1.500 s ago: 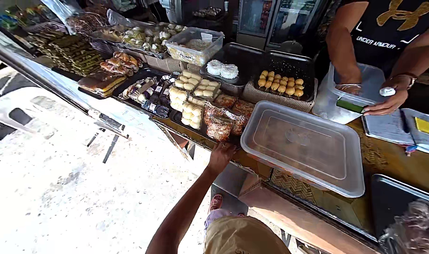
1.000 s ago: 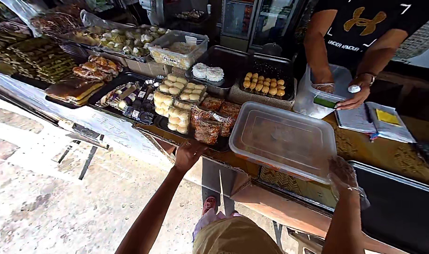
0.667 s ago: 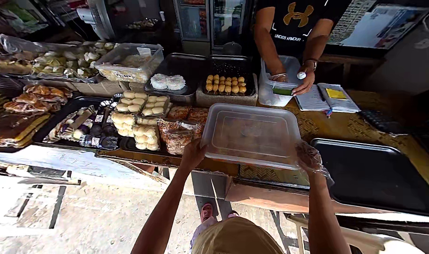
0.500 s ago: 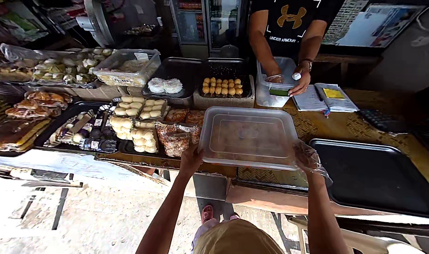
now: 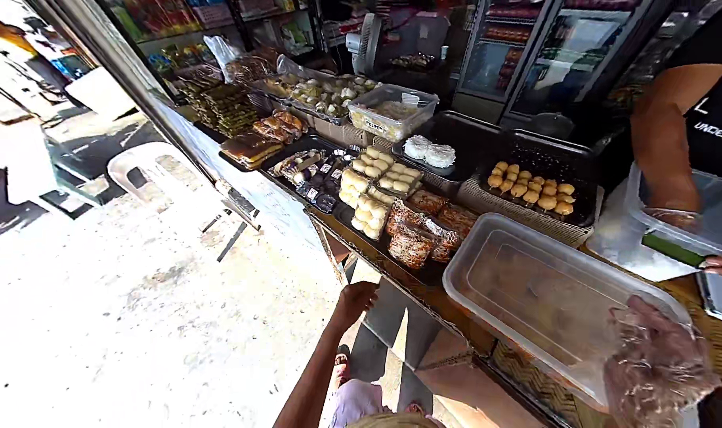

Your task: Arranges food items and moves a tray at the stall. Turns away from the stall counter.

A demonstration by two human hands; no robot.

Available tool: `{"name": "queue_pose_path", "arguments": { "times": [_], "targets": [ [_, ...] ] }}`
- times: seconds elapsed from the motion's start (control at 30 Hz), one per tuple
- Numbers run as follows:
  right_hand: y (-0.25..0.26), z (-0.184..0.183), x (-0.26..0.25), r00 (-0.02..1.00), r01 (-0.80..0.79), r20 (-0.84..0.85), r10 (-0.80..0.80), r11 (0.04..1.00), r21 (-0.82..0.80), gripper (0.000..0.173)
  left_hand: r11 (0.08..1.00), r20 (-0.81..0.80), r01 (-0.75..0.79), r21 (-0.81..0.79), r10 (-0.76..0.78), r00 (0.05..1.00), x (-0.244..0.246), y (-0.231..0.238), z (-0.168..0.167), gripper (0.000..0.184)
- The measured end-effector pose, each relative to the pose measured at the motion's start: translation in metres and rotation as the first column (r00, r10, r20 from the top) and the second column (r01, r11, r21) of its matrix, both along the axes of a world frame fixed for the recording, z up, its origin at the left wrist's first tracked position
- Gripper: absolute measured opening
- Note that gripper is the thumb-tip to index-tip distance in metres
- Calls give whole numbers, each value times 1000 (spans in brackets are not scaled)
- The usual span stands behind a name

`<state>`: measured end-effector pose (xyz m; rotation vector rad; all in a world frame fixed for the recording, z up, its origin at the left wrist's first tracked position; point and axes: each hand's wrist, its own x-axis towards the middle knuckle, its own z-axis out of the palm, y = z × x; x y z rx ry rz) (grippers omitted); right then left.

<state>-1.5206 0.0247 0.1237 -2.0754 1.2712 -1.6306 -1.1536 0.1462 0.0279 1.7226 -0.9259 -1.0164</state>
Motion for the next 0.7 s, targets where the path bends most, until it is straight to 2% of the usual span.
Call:
{"name": "queue_pose_path", "arguments": {
  "times": [0.13, 0.23, 0.3, 0.4, 0.5, 0.6, 0.7],
  "targets": [
    [19, -2, 116, 941, -289, 200, 274, 956, 50, 35, 961, -122, -273, 27, 275, 954, 68, 67, -29, 31],
    [26, -16, 202, 905, -401, 190, 381, 912, 81, 29, 886, -216, -463, -12, 450, 866, 123, 107, -41, 36],
    [34, -22, 263, 886, -453, 160, 435, 887, 95, 27, 846, -219, -530, -49, 509, 833, 169, 124, -43, 44],
    [49, -21, 345, 859, -510, 100, 502, 856, 81, 25, 844, -152, -522, -120, 504, 850, 232, 129, -37, 52],
    [56, -21, 413, 850, -527, 62, 524, 845, 85, 25, 867, -70, -451, -211, 447, 892, 281, 116, -20, 50],
    [52, -33, 458, 879, -476, 22, 476, 874, 103, 26, 903, -52, -336, -268, 335, 941, 320, 77, 2, 46],
    [44, -41, 486, 914, -368, -99, 394, 906, 207, 28, 899, -96, -248, -360, 229, 969, 331, 20, 22, 41]
  ]
}}
